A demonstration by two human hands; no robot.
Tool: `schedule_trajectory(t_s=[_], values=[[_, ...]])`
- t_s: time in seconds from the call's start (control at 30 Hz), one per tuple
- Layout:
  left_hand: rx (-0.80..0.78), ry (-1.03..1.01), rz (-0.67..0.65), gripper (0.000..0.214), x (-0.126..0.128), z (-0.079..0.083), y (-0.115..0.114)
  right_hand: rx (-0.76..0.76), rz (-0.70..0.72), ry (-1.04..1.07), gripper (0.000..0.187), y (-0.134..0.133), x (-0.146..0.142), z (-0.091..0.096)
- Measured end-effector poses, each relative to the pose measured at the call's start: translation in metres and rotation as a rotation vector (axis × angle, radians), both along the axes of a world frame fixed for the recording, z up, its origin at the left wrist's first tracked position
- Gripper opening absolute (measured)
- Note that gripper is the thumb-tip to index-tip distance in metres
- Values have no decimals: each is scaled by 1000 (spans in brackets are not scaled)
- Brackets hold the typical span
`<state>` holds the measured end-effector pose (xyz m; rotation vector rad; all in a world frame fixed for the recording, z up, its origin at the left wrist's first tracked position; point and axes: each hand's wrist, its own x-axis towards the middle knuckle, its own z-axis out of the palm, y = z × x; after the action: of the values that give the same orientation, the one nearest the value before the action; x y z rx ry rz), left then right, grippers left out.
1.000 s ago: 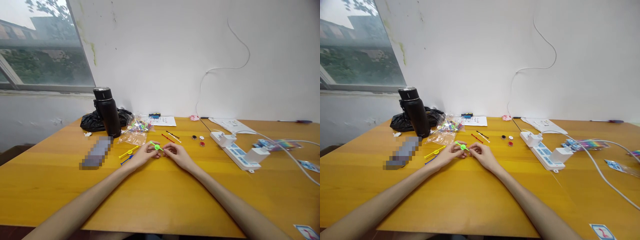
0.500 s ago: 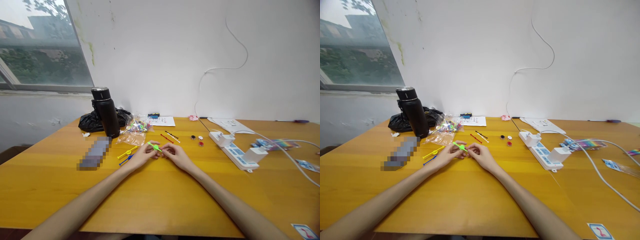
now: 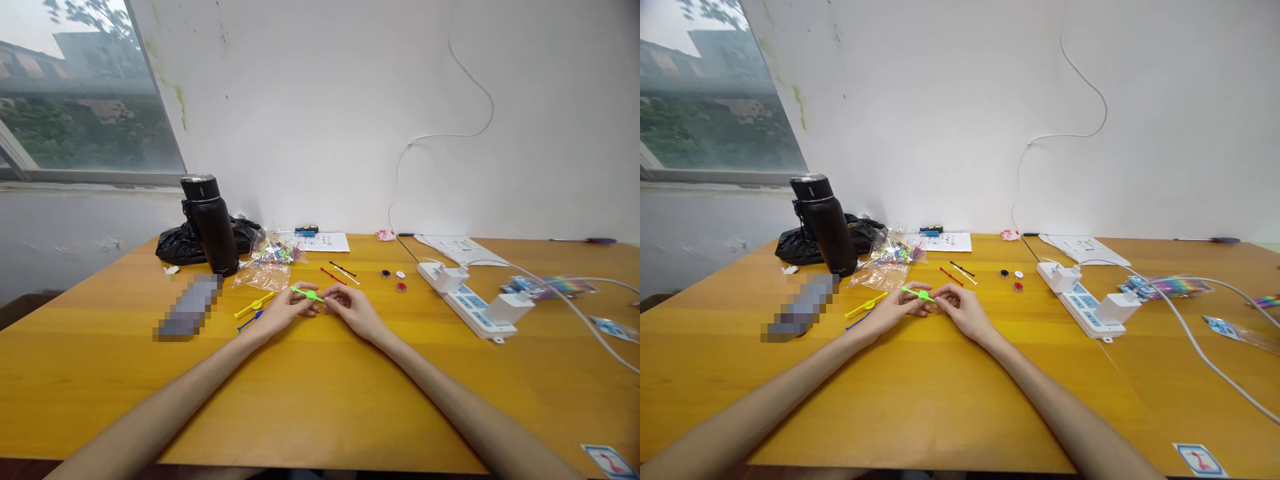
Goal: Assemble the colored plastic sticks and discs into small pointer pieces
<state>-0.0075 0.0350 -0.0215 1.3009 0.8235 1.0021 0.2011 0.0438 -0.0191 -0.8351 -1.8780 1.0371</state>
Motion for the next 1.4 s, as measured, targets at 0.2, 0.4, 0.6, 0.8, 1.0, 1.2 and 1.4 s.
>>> schedule_trajectory(t_s=[0.2, 0.4, 0.6, 0.8, 1.0, 1.2, 1.4], values=[[-38, -39, 12, 54, -1, 5, -2, 20, -37, -30, 24, 3, 2, -3], [-20, -16, 2, 51, 0, 5, -3, 75, -67, -117, 23, 1, 1, -1], [-1, 9, -7, 46, 0, 8, -3, 92, -58, -163, 24, -1, 0, 1], [11, 33, 0, 47, -1, 11, -6, 86, -32, -170, 24, -1, 0, 0], [30, 34, 5, 47, -2, 10, -6, 76, -11, -163, 25, 0, 0, -1], [50, 34, -7, 45, -2, 11, -6, 77, 5, -157, 25, -2, 1, 1], [26, 17, 22, 50, 1, 13, -9, 83, 4, -169, 28, -3, 0, 1]])
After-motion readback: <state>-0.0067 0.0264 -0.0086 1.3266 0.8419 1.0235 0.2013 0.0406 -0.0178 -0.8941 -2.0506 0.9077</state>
